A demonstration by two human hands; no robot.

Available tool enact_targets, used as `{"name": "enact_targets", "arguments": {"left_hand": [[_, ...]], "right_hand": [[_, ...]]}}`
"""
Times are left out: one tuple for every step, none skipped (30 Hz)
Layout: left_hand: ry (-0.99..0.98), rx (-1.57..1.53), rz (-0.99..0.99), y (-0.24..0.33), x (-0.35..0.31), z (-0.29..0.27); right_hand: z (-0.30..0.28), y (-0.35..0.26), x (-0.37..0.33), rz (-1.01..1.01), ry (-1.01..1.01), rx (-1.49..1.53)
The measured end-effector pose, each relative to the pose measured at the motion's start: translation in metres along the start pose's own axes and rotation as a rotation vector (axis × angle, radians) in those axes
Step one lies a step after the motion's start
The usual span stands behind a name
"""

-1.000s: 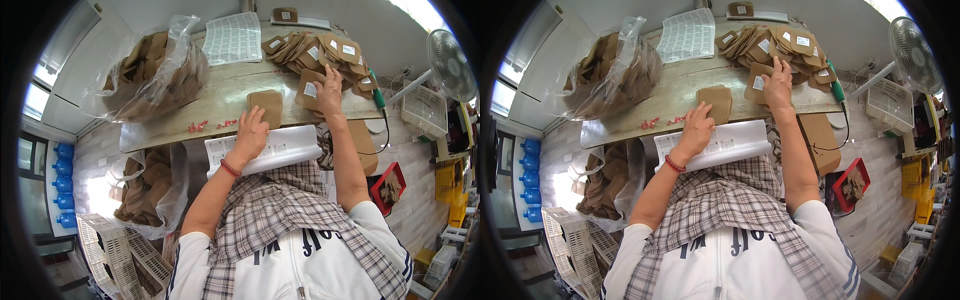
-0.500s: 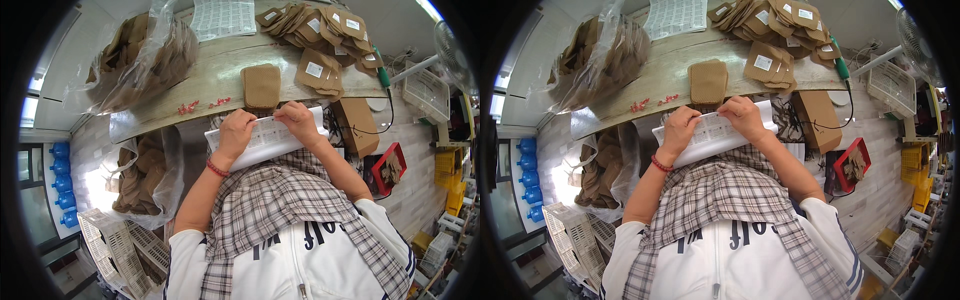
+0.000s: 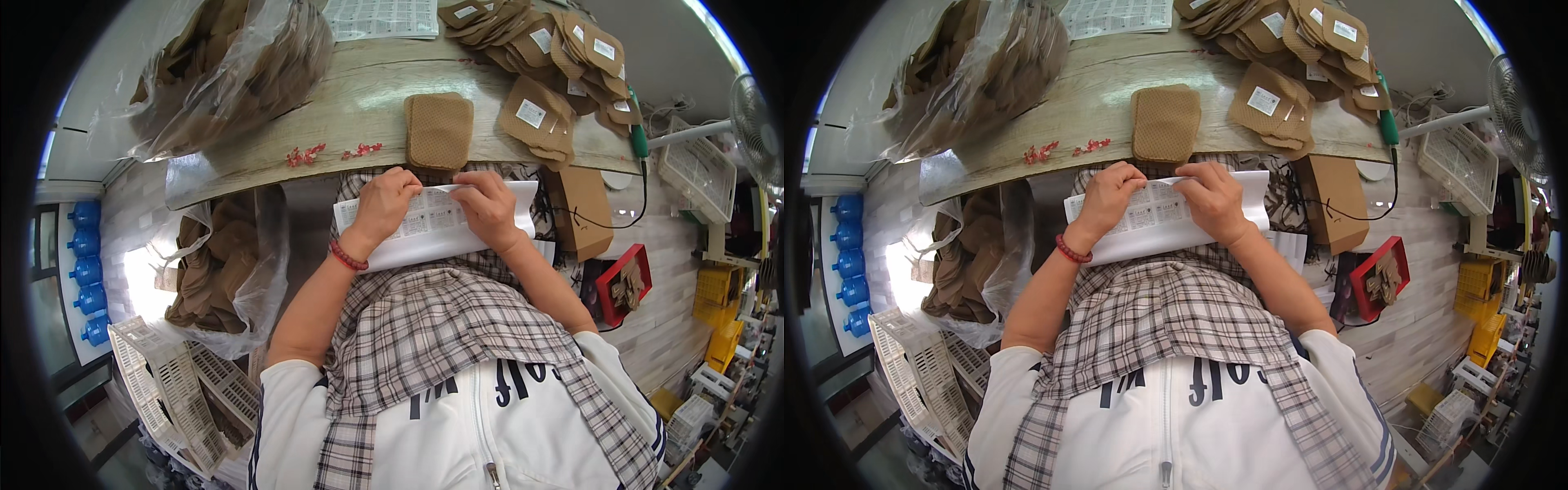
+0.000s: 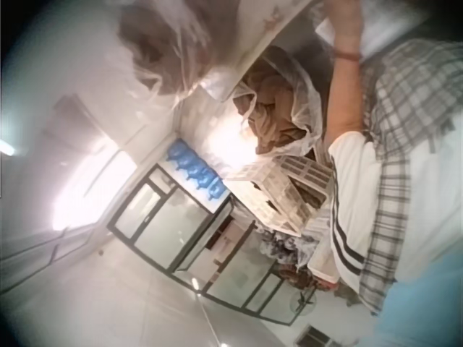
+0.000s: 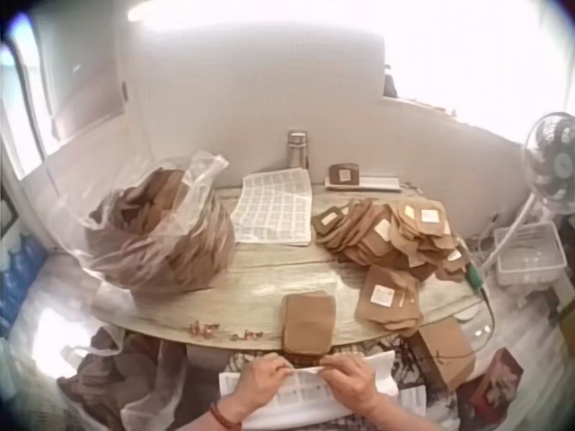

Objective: The person repeatedly peels small labels from a roll and sticks them onto small brown packages on a table. They handle the packages one at a time, placing each labeled package into a growing stack.

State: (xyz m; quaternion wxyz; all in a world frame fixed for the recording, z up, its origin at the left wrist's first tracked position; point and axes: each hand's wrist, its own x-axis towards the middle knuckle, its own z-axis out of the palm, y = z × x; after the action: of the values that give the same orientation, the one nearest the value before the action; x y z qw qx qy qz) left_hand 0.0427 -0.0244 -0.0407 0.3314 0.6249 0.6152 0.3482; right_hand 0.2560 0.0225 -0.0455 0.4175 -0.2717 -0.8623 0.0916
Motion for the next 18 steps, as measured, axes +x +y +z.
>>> {"name": "enact_targets", "arguments": {"left_hand": [[-0.025, 0.003, -0.02, 0.0, 0.001, -0.001], [-0.049, 0.007, -0.037, 0.001, 0.004, -0.003], [-0.074, 0.011, -0.054, 0.001, 0.005, -0.005], [-0.081, -0.003, -0.063, 0.0, 0.005, -0.005], [-0.086, -0.018, -0.066, -0.001, 0.006, -0.004], [-0.091, -0.034, -0.069, -0.001, 0.006, -0.003], [-0.051, 0.026, -0.009, 0.0, 0.006, -0.003], [-0.012, 0.084, 0.051, 0.001, 0.006, -0.002], [0.029, 0.142, 0.112, 0.003, 0.005, -0.002], [0.007, 0.209, 0.132, 0.006, 0.005, -0.004], [0.042, 0.238, 0.194, 0.014, 0.003, -0.007], [0.07, 0.267, 0.257, 0.022, 0.001, -0.01], [0.099, 0.297, 0.318, 0.026, 0.0, -0.01], [0.108, 0.281, 0.365, 0.025, 0.001, -0.009], [0.111, 0.306, 0.412, 0.026, 0.005, -0.01], [0.115, 0.331, 0.457, 0.028, 0.009, -0.012], [0.119, 0.355, 0.5, 0.028, 0.013, -0.013], [0.094, 0.362, 0.492, 0.026, 0.015, -0.012]], "right_hand": [[-0.002, -0.002, -0.001, 0.019, -0.036, 0.038], [-0.004, -0.003, -0.003, 0.036, -0.07, 0.074], [-0.004, -0.005, -0.005, 0.085, -0.077, 0.152], [-0.003, -0.008, -0.009, 0.133, -0.083, 0.229], [-0.005, -0.009, -0.012, 0.178, -0.09, 0.302], [-0.01, -0.012, -0.012, 0.286, -0.119, 0.43], [-0.009, -0.011, -0.011, 0.422, -0.043, 0.613], [-0.009, -0.009, -0.009, 0.558, 0.035, 0.793], [-0.009, -0.007, -0.004, 0.695, 0.115, 0.971], [-0.009, -0.001, 0.005, 0.697, 0.182, 0.971], [-0.009, 0.006, 0.015, 0.769, 0.196, 1.006], [-0.008, 0.015, 0.024, 0.847, 0.215, 1.039], [-0.007, 0.022, 0.033, 0.925, 0.234, 1.071], [-0.005, 0.025, 0.047, 0.937, 0.24, 1.057], [-0.001, 0.03, 0.055, 0.948, 0.209, 1.017], [0.003, 0.037, 0.063, 0.958, 0.178, 0.977], [0.007, 0.041, 0.069, 0.97, 0.144, 0.936], [0.013, 0.043, 0.073, 0.99, 0.128, 0.848]]}}
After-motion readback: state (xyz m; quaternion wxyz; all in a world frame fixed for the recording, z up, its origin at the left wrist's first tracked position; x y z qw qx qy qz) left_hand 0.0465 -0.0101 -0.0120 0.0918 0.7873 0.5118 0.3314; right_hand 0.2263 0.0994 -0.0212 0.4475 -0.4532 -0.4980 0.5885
